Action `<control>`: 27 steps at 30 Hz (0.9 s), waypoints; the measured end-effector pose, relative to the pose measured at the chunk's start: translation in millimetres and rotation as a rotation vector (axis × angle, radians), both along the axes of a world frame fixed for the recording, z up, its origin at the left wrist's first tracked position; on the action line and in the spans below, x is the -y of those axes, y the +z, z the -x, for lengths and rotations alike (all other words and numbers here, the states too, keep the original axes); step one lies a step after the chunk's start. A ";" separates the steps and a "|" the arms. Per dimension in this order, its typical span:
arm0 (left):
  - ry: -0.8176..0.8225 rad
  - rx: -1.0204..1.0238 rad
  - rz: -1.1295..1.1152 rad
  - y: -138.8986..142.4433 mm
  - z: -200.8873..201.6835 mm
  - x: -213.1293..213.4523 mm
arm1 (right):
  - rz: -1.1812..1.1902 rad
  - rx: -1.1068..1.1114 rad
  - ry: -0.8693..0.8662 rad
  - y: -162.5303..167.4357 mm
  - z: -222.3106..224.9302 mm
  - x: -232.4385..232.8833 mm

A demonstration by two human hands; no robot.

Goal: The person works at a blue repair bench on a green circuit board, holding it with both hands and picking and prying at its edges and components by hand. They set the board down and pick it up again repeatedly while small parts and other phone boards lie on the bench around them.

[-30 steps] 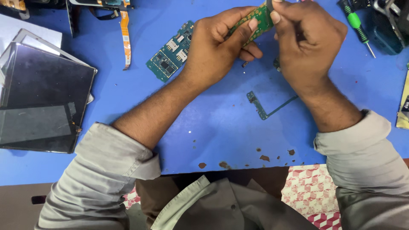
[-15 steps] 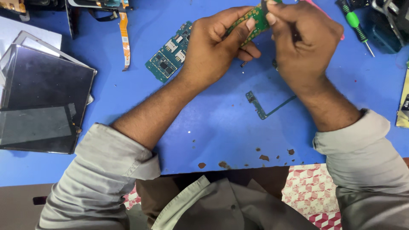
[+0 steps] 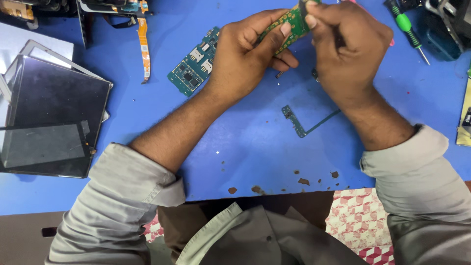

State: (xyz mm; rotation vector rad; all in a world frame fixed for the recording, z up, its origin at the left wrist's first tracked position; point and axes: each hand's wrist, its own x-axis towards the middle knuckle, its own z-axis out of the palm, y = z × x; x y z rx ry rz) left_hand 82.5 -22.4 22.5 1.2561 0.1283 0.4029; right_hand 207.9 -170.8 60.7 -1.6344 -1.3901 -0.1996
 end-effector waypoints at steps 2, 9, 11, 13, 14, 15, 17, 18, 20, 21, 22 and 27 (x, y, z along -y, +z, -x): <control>-0.004 0.002 0.000 1.3 0.0 0.6 | 0.007 0.017 -0.022 0.8 -1.0 0.9; 0.003 -0.014 -0.037 6.5 0.1 1.7 | 0.026 -0.044 -0.026 4.2 -2.3 3.2; 0.011 -0.013 -0.038 6.7 0.1 2.3 | 0.022 -0.050 -0.019 4.2 -1.7 3.0; 0.012 -0.016 -0.047 6.9 0.4 2.1 | 0.024 0.022 0.012 4.4 -1.3 3.1; 0.007 -0.018 -0.054 7.0 0.3 2.1 | 0.007 0.002 0.009 4.6 -1.7 3.1; 0.002 -0.020 -0.059 7.1 0.1 2.2 | -0.008 -0.018 0.006 5.0 -2.3 3.3; 0.002 -0.012 -0.049 7.3 -0.5 3.1 | 0.003 -0.051 -0.007 5.4 -2.6 4.0; 0.003 -0.010 -0.045 7.4 -0.7 3.5 | 0.027 -0.066 -0.015 5.0 -2.4 3.8; 0.013 -0.016 -0.041 7.9 -0.7 3.9 | 0.045 -0.056 -0.010 5.2 -3.0 4.2; 0.017 -0.018 -0.041 8.2 -1.2 3.7 | 0.041 -0.027 0.001 5.5 -3.5 4.6; 0.015 -0.020 -0.058 8.4 -1.8 3.6 | 0.038 0.003 0.012 5.9 -4.4 4.9; 0.023 -0.028 -0.072 8.4 -1.3 5.1 | 0.016 -0.072 -0.007 4.9 -4.3 6.6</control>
